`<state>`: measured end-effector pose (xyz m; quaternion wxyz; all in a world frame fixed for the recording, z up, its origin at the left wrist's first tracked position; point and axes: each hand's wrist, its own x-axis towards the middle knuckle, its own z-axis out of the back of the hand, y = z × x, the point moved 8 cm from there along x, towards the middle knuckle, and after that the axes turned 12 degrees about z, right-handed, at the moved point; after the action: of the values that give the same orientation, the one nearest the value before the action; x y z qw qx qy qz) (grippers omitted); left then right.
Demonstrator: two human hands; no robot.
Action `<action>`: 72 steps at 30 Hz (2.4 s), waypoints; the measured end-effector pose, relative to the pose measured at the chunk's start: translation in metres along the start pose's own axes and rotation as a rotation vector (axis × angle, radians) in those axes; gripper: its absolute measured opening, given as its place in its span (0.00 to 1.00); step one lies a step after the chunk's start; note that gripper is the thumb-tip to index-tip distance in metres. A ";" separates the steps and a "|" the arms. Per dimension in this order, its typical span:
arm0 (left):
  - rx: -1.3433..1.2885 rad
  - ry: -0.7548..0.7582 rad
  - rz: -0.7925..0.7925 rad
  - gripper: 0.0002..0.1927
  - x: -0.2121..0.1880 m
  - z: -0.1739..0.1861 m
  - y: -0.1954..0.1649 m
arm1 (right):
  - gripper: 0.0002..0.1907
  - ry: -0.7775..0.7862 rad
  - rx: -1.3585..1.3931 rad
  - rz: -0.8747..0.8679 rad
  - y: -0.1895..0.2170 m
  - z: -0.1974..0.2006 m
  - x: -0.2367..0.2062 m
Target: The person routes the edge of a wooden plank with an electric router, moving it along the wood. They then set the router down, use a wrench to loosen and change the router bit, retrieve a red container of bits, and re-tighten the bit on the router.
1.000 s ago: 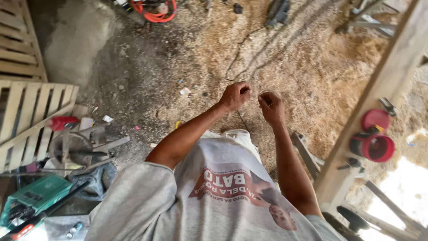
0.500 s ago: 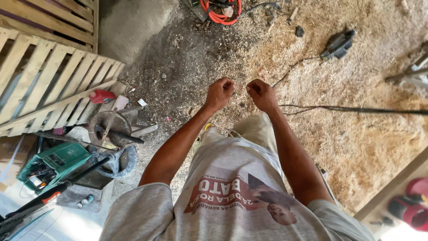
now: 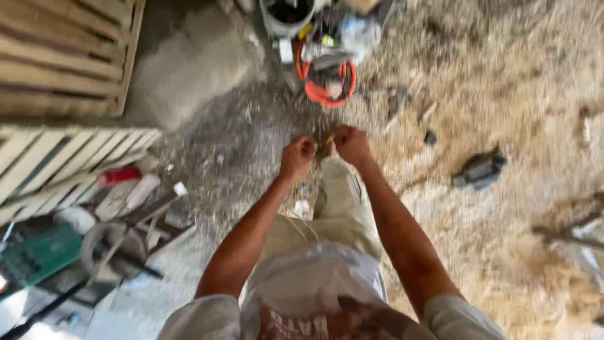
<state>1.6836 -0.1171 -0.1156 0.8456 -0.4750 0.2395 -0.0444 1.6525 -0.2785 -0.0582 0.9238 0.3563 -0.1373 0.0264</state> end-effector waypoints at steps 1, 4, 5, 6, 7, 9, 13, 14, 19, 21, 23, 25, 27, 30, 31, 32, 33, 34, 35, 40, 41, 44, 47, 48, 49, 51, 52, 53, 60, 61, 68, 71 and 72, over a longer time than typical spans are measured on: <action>0.009 -0.028 -0.008 0.08 0.041 -0.004 -0.013 | 0.10 0.058 -0.007 -0.054 -0.034 -0.005 0.041; -0.008 -0.036 0.125 0.07 0.130 -0.038 -0.012 | 0.09 0.235 -0.014 -0.220 -0.125 -0.039 0.109; -0.019 -0.039 0.169 0.07 0.161 -0.049 -0.009 | 0.09 0.252 -0.026 -0.241 -0.153 -0.050 0.127; -0.077 -0.044 0.181 0.07 0.185 -0.060 -0.008 | 0.09 0.277 -0.037 -0.265 -0.178 -0.061 0.140; -0.128 -0.051 0.197 0.07 0.207 -0.069 -0.003 | 0.08 0.291 -0.029 -0.261 -0.199 -0.075 0.151; -0.143 -0.068 0.232 0.07 0.247 -0.088 0.012 | 0.08 0.317 -0.018 -0.252 -0.244 -0.107 0.165; -0.050 -0.113 0.228 0.06 0.335 -0.120 0.055 | 0.07 0.401 -0.061 -0.269 -0.339 -0.198 0.179; -0.049 -0.126 0.204 0.05 0.358 -0.131 0.065 | 0.08 0.398 -0.062 -0.256 -0.364 -0.218 0.181; 0.020 -0.120 0.382 0.05 0.445 -0.163 0.148 | 0.11 0.561 -0.148 -0.130 -0.466 -0.340 0.193; 0.093 -0.096 0.378 0.05 0.471 -0.174 0.167 | 0.17 0.467 -0.184 0.011 -0.483 -0.363 0.203; 0.217 -0.032 0.386 0.05 0.483 -0.187 0.185 | 0.24 0.491 -0.191 -0.116 -0.511 -0.385 0.199; 0.211 -0.036 0.366 0.07 0.489 -0.193 0.190 | 0.28 0.499 -0.203 -0.201 -0.524 -0.395 0.195; 0.206 -0.017 0.355 0.09 0.494 -0.197 0.192 | 0.27 0.468 -0.231 -0.244 -0.530 -0.398 0.196; 0.198 0.031 0.349 0.08 0.505 -0.204 0.193 | 0.27 0.623 -0.278 -0.353 -0.545 -0.409 0.189; 0.212 0.025 0.337 0.08 0.510 -0.206 0.193 | 0.28 0.543 -0.378 -0.249 -0.542 -0.404 0.197; 0.228 0.018 0.327 0.08 0.514 -0.206 0.193 | 0.29 0.461 -0.472 -0.144 -0.537 -0.400 0.202; 0.238 0.034 0.347 0.09 0.517 -0.209 0.196 | 0.30 0.380 -0.562 -0.040 -0.531 -0.396 0.206; 0.247 0.050 0.369 0.09 0.519 -0.212 0.200 | 0.31 0.345 -0.558 -0.056 -0.534 -0.392 0.205; 0.258 0.066 0.390 0.09 0.521 -0.214 0.203 | 0.32 0.308 -0.552 -0.071 -0.537 -0.389 0.204; 0.285 0.100 0.409 0.11 0.526 -0.226 0.205 | 0.29 0.513 -0.404 -0.253 -0.564 -0.393 0.202; 0.291 0.108 0.409 0.12 0.527 -0.228 0.202 | 0.28 0.539 -0.405 -0.253 -0.566 -0.391 0.206; 0.281 0.117 0.407 0.13 0.530 -0.232 0.193 | 0.25 0.604 -0.394 -0.238 -0.566 -0.384 0.215; 0.352 0.127 0.353 0.14 0.533 -0.233 0.178 | 0.21 0.704 -0.381 -0.243 -0.566 -0.379 0.217; 0.357 0.114 0.345 0.14 0.534 -0.232 0.174 | 0.19 0.745 -0.374 -0.245 -0.566 -0.379 0.217; 0.362 0.102 0.339 0.14 0.535 -0.230 0.171 | 0.18 0.749 -0.380 -0.213 -0.564 -0.377 0.218; 0.382 0.093 0.336 0.14 0.533 -0.225 0.167 | 0.16 0.761 -0.384 -0.151 -0.557 -0.376 0.218; 0.393 0.095 0.339 0.13 0.533 -0.224 0.166 | 0.17 0.767 -0.372 -0.149 -0.556 -0.376 0.215; 0.402 0.099 0.345 0.13 0.530 -0.223 0.165 | 0.17 0.779 -0.360 -0.147 -0.553 -0.374 0.211; 0.151 -0.027 0.422 0.14 0.477 -0.192 0.153 | 0.13 0.841 -0.198 -0.334 -0.530 -0.332 0.161; 0.125 -0.033 0.482 0.14 0.463 -0.187 0.153 | 0.13 0.783 -0.162 -0.244 -0.511 -0.316 0.160; -0.061 -0.018 0.203 0.17 0.383 -0.137 0.036 | 0.09 0.353 0.292 -0.551 -0.363 -0.144 0.121; -0.492 0.228 0.174 0.18 0.340 -0.128 -0.042 | 0.10 0.208 0.623 -0.835 -0.287 -0.071 0.099; -0.502 0.268 0.178 0.17 0.324 -0.124 -0.070 | 0.11 0.150 0.617 -0.767 -0.262 -0.040 0.100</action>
<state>1.9248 -0.3498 -0.2296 0.6633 -0.6363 0.3930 0.0282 1.7964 -0.4516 -0.2297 0.7257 0.6351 0.0847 -0.2505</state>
